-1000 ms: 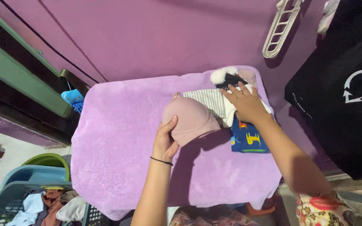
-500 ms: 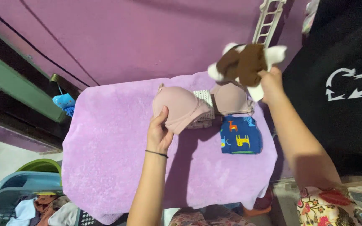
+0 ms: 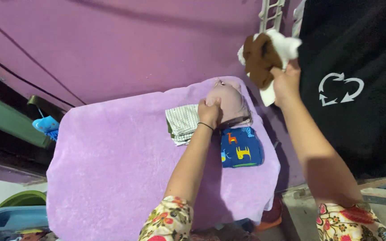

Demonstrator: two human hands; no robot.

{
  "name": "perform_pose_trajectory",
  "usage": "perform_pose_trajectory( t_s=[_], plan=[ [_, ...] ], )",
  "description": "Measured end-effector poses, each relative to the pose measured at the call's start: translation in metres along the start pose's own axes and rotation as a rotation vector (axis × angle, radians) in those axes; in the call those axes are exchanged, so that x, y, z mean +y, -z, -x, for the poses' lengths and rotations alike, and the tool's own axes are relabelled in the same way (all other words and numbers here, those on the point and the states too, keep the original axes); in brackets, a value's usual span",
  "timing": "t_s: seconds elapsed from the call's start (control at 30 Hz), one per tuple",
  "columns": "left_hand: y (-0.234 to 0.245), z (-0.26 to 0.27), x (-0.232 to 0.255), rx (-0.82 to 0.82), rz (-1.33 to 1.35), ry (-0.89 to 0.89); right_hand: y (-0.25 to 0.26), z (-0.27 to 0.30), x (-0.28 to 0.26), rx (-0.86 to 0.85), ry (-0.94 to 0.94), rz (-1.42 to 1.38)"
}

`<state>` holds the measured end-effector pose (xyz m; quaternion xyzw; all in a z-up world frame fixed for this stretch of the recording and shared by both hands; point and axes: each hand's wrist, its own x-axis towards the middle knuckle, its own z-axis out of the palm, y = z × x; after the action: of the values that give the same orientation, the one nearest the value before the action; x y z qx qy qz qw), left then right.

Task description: Folding various items of clothing from a laundry basket onto a surface.

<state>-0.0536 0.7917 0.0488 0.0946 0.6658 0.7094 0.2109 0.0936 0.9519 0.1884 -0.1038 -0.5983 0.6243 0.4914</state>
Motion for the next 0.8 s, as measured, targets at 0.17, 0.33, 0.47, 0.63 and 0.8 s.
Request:
perform_pose_trajectory(
  t_s=[0.17, 0.33, 0.47, 0.63, 0.8],
  plan=[
    [0.011, 0.050, 0.072, 0.226, -0.649, -0.655, -0.021, 0.040, 0.001, -0.312, 0.383, 0.643],
    [0.030, 0.044, 0.098, 0.183, -0.805, -0.734, -0.039, 0.075, -0.003, -0.652, 0.414, 0.936],
    [0.028, 0.027, 0.084, -0.089, -0.809, -0.801, -0.032, 0.058, 0.027, -0.765, 0.234, 0.806],
    [0.002, 0.015, 0.031, -0.361, -0.932, -0.913, -0.020, 0.055, 0.058, -0.653, 0.167, 0.965],
    [-0.010, 0.008, 0.022, -0.232, -0.785, -0.921, -0.024, 0.055, 0.082, -0.543, 0.310, 0.948]
  ],
)
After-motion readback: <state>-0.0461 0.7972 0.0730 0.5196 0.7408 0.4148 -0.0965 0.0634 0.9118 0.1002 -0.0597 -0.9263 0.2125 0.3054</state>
